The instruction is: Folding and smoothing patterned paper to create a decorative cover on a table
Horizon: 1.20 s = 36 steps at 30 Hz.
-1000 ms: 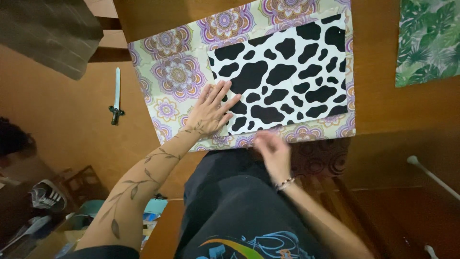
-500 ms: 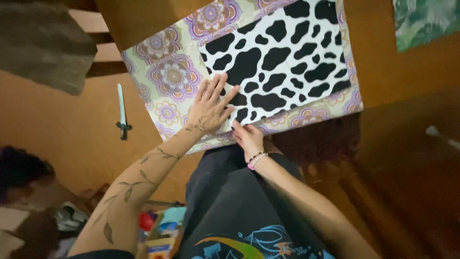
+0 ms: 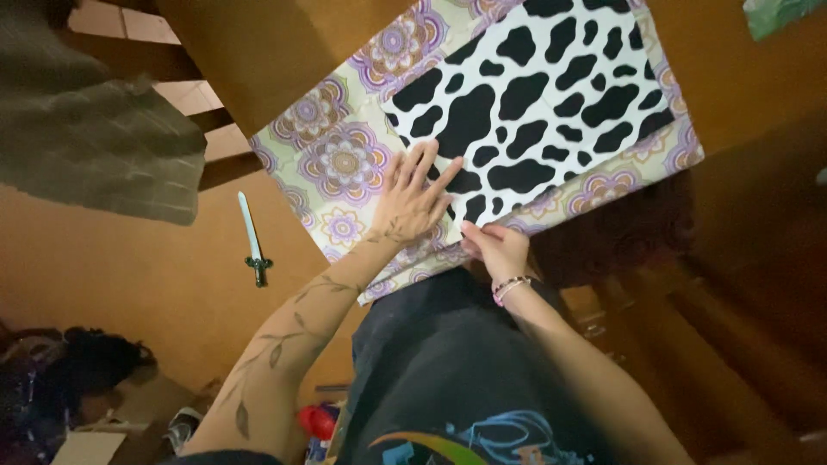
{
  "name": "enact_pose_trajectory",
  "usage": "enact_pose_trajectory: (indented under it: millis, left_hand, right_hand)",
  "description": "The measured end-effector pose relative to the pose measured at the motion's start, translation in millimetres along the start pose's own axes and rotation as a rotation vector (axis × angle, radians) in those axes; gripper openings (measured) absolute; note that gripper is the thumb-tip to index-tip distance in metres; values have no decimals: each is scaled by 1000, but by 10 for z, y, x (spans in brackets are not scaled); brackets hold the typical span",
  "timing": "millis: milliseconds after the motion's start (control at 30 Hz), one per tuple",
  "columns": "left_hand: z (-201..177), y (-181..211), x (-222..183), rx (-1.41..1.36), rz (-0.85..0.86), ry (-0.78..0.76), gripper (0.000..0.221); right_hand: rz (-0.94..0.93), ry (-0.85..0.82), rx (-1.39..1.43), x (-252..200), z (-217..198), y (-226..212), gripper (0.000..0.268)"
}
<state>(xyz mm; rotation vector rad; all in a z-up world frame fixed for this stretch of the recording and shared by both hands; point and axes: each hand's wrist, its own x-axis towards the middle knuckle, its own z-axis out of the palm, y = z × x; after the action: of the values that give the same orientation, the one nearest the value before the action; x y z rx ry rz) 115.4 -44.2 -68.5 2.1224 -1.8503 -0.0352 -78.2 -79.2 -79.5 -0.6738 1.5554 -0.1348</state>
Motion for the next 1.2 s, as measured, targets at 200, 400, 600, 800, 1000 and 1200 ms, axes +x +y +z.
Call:
enact_pose_trajectory:
  millis: [200, 400, 600, 800, 1000, 1200]
  left_hand:
    - [79, -48, -26, 6, 25, 22, 57]
    - [100, -30, -52, 21, 0, 35, 58]
    - [89, -50, -60, 20, 11, 56, 58]
    - [-204, 40, -105, -115, -64, -164, 89]
    - [-210, 237, -823, -100, -52, -79, 74]
    - [-269, 254, -833, -62, -112, -59, 80]
  right_hand:
    - [-269, 84, -803, -206, -93, -355, 53]
    - [-1481, 194, -1048, 117, -255, -128, 20]
    - [-1749, -82, -1358, 269, -130, -522, 58]
    - [-1686, -149, -1462, 158, -159, -610, 57]
    - [-1599, -228, -1484, 274, -190, -526, 63]
    - [-1637, -219, -1482, 235, -180, -550, 62]
